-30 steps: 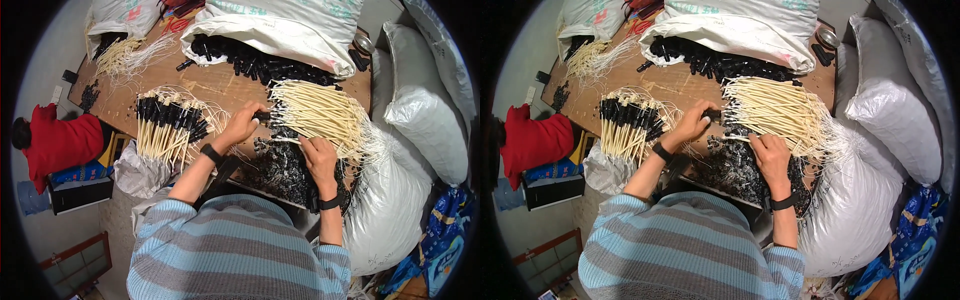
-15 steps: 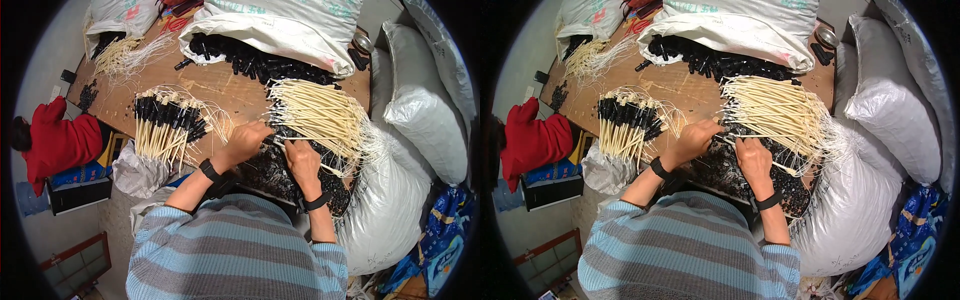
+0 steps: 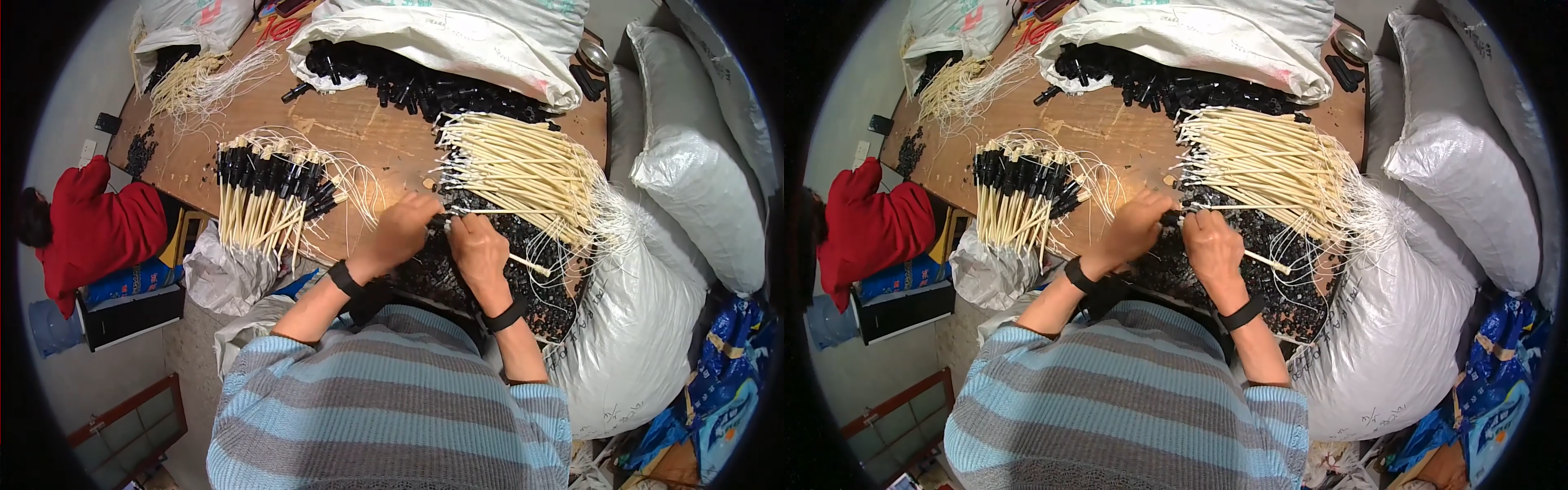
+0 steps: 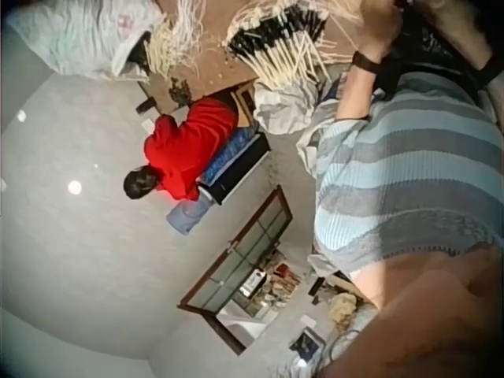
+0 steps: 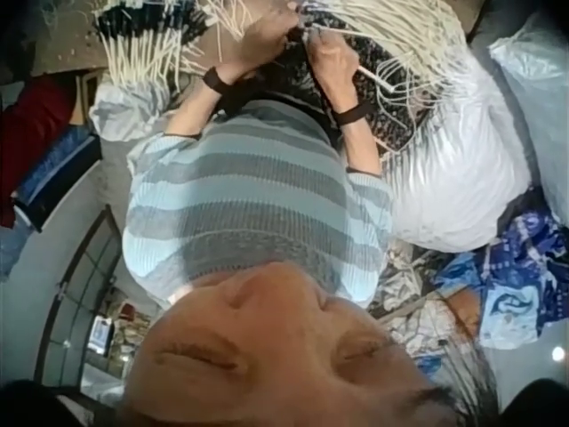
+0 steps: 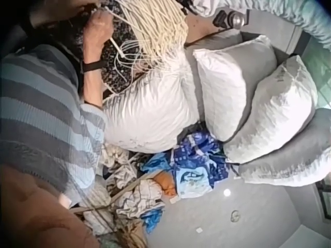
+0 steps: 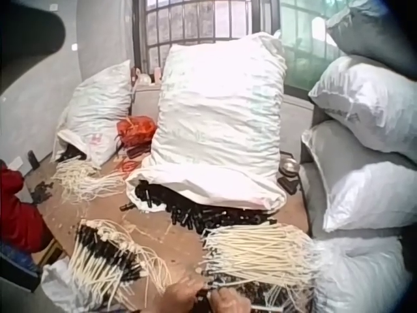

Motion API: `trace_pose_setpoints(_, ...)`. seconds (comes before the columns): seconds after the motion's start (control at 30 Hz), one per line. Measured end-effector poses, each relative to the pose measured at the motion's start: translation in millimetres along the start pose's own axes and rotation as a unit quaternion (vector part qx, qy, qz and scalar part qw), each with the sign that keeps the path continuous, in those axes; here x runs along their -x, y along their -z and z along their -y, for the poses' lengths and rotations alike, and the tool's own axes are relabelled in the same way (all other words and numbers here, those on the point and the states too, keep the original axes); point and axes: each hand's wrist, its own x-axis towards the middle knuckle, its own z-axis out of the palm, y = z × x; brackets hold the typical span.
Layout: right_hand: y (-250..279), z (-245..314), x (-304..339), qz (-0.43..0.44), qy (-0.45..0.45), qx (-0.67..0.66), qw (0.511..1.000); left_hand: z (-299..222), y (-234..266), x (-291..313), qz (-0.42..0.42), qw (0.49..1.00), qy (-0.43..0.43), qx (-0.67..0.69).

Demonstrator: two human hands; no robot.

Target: Assembling small components by inserting thin rods into plastic bases.

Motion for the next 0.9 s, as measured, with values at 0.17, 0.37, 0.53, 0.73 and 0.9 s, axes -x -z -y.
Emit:
trace_pose_setpoints(0.17, 30, -12, -13, -0.028, 0.007, 0.031, 0.999, -3, 10, -7, -0.075, 0.996, -0.036, -0.024)
trace_pose_setpoints(0.37, 34, -16, -7, 0.028, 0.035, 0.068, 0.997, -20, 12, -13, -0.01, 0.99, -0.133, -0.046)
trace_pose_setpoints(0.53, 65, -35, -7, 0.126, -0.17, 0.076, 0.974, -10, 16, -2, -0.012, 0.998, -0.048, -0.042)
trace_pose_setpoints(0.73, 31, -44, 7, -0.003, -0.079, -0.371, 0.925, -31, 13, -11, -0.043, 0.997, -0.068, 0.003)
trace_pose_setpoints(0.9, 60, -33, 9, 0.023, -0.169, -0.668, 0.724, 32, 15, 12, 0.031, 0.961, 0.261, 0.08)
